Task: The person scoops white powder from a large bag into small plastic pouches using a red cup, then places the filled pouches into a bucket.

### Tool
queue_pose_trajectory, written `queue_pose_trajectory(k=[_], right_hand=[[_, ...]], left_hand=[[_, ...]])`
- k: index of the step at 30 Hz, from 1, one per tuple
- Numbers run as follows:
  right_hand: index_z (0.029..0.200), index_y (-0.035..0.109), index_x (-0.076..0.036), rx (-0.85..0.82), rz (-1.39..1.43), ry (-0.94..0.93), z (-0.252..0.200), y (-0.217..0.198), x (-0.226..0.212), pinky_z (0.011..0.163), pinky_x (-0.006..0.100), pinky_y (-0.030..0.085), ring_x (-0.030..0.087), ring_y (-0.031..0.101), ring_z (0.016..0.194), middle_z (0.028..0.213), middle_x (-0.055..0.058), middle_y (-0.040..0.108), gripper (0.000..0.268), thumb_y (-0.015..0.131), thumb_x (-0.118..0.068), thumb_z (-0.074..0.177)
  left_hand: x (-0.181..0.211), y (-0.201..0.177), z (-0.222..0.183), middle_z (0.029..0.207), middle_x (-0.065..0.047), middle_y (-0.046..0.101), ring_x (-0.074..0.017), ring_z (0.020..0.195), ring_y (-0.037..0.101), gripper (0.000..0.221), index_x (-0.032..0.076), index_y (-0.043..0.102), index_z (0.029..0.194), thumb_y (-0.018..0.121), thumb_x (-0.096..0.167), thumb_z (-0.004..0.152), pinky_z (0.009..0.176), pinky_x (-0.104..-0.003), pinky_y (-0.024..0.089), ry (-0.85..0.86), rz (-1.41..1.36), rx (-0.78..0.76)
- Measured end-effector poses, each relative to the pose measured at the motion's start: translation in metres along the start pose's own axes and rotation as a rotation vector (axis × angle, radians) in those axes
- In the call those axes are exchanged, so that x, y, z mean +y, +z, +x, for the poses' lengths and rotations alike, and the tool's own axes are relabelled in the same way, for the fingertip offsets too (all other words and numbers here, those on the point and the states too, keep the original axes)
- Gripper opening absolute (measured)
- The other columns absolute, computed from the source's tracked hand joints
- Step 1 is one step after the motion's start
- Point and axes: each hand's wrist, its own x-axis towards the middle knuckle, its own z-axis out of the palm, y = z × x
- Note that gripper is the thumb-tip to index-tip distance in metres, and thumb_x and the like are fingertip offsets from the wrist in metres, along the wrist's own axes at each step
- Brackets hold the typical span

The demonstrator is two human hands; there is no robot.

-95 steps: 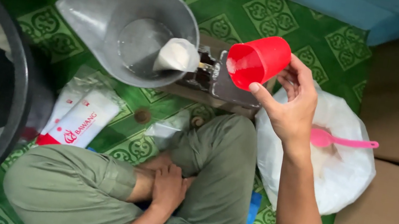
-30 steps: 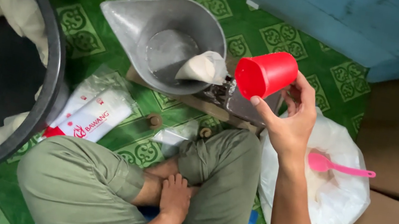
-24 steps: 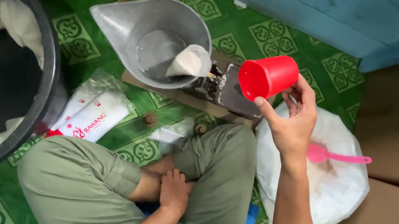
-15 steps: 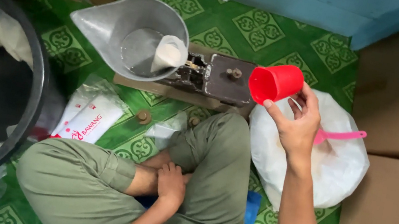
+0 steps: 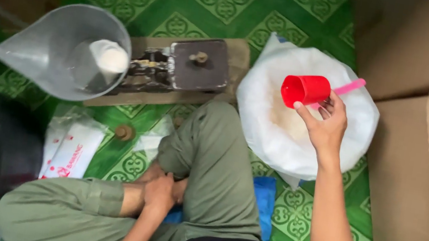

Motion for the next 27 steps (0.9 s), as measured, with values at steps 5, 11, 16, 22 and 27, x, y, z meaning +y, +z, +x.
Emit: queue_pose_trajectory(k=[5,11,16,22,27], right_hand=[[0.128,0.052,0.007,0.030,-0.098,-0.030,0.008,-0.022,0.029,0.089,0.037,0.052,0.028,0.061,0.100,0.118,0.021,0.055,0.073,0.087,-0.018,0.069],[0.129,0.053,0.003,0.018,-0.238,-0.089,0.011,-0.020,0.058,0.088,0.035,0.049,0.030,0.056,0.102,0.121,0.018,0.055,0.078,0.090,-0.019,0.064],[0.128,0.053,0.007,-0.014,-0.399,-0.081,0.013,-0.002,0.101,0.089,0.039,0.049,0.035,0.055,0.103,0.113,0.022,0.057,0.086,0.091,-0.030,0.061],[0.122,0.056,0.001,-0.089,-0.422,0.013,0.016,0.020,0.103,0.088,0.041,0.049,0.038,0.056,0.101,0.116,0.022,0.055,0.079,0.089,-0.028,0.056],[0.133,0.046,-0.001,-0.193,-0.580,0.120,0.024,0.033,0.093,0.084,0.044,0.050,0.037,0.053,0.105,0.124,0.018,0.047,0.081,0.084,-0.026,0.066]], left_hand=[[-0.014,0.043,0.011,0.094,-0.016,0.066,-0.0347,0.073,0.068,0.053,0.011,0.059,0.109,0.081,0.032,0.065,0.062,-0.044,0.057,0.087,0.040,0.246],[-0.014,0.039,0.005,0.095,-0.014,0.064,-0.0341,0.070,0.067,0.068,0.010,0.055,0.119,0.081,0.042,0.065,0.062,-0.044,0.056,0.095,0.057,0.234],[-0.010,0.031,0.002,0.092,-0.014,0.065,-0.0329,0.068,0.067,0.067,0.011,0.056,0.117,0.080,0.044,0.064,0.059,-0.043,0.055,0.101,0.113,0.256],[-0.008,0.026,0.002,0.086,-0.014,0.069,-0.0344,0.068,0.067,0.059,0.013,0.058,0.114,0.077,0.042,0.067,0.061,-0.044,0.054,0.023,0.052,0.139],[0.002,0.023,-0.013,0.105,-0.013,0.055,-0.0349,0.078,0.061,0.063,0.010,0.053,0.112,0.076,0.039,0.062,0.070,-0.044,0.050,0.111,0.129,0.358]])
